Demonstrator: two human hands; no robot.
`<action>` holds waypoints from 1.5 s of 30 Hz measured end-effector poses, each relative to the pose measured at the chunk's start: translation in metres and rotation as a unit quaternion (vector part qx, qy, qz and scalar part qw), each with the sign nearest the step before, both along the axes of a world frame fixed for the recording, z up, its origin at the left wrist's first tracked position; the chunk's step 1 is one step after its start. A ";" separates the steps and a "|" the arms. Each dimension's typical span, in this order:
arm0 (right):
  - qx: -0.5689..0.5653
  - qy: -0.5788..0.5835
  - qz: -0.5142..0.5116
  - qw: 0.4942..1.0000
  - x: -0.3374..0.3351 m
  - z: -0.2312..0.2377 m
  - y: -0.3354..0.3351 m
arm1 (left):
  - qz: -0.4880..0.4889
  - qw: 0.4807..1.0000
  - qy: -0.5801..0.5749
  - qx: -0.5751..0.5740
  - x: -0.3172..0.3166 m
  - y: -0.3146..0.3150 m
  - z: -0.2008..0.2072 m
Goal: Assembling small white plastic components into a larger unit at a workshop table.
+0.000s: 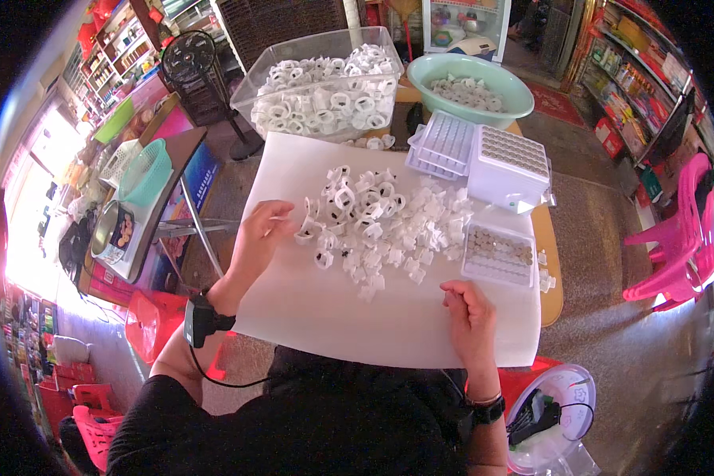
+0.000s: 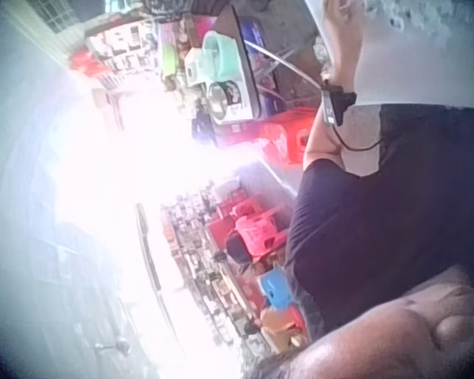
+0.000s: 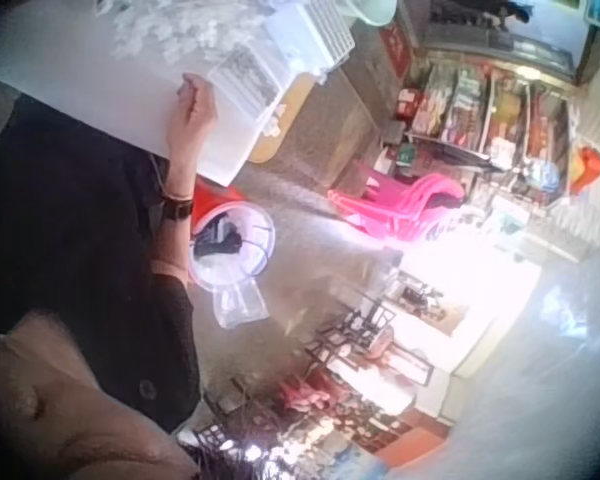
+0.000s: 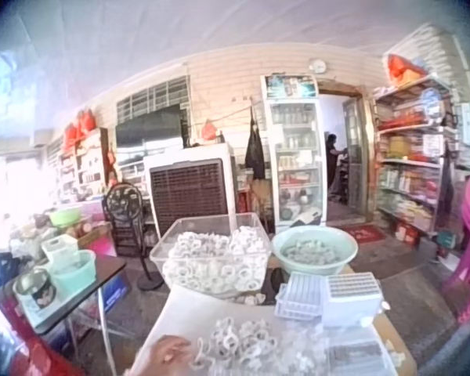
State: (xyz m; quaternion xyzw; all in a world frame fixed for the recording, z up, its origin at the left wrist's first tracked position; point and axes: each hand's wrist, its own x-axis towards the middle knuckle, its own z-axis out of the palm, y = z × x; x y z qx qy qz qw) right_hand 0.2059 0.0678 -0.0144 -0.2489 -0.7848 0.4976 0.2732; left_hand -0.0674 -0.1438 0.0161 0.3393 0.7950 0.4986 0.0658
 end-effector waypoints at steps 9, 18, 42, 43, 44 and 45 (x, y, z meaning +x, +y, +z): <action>0.010 0.001 0.006 1.000 -0.001 0.003 -0.001 | -0.039 0.991 0.121 -0.047 0.044 0.005 -0.015; 0.010 0.014 -0.005 1.000 0.001 0.000 -0.001 | -0.039 0.996 -0.080 -0.010 0.061 0.006 -0.015; -0.024 0.065 0.000 0.998 -0.006 0.065 -0.025 | -0.293 0.898 -0.317 0.086 0.109 0.086 0.032; -0.023 0.065 -0.006 0.998 -0.004 0.066 -0.022 | -0.307 0.899 -0.303 0.080 0.110 0.091 0.034; -0.027 0.069 -0.027 0.997 -0.002 0.069 -0.017 | -0.312 0.897 -0.304 0.080 0.110 0.097 0.038; -0.031 0.074 -0.049 0.996 0.000 0.073 -0.012 | -0.330 0.899 -0.278 0.083 0.110 0.106 0.042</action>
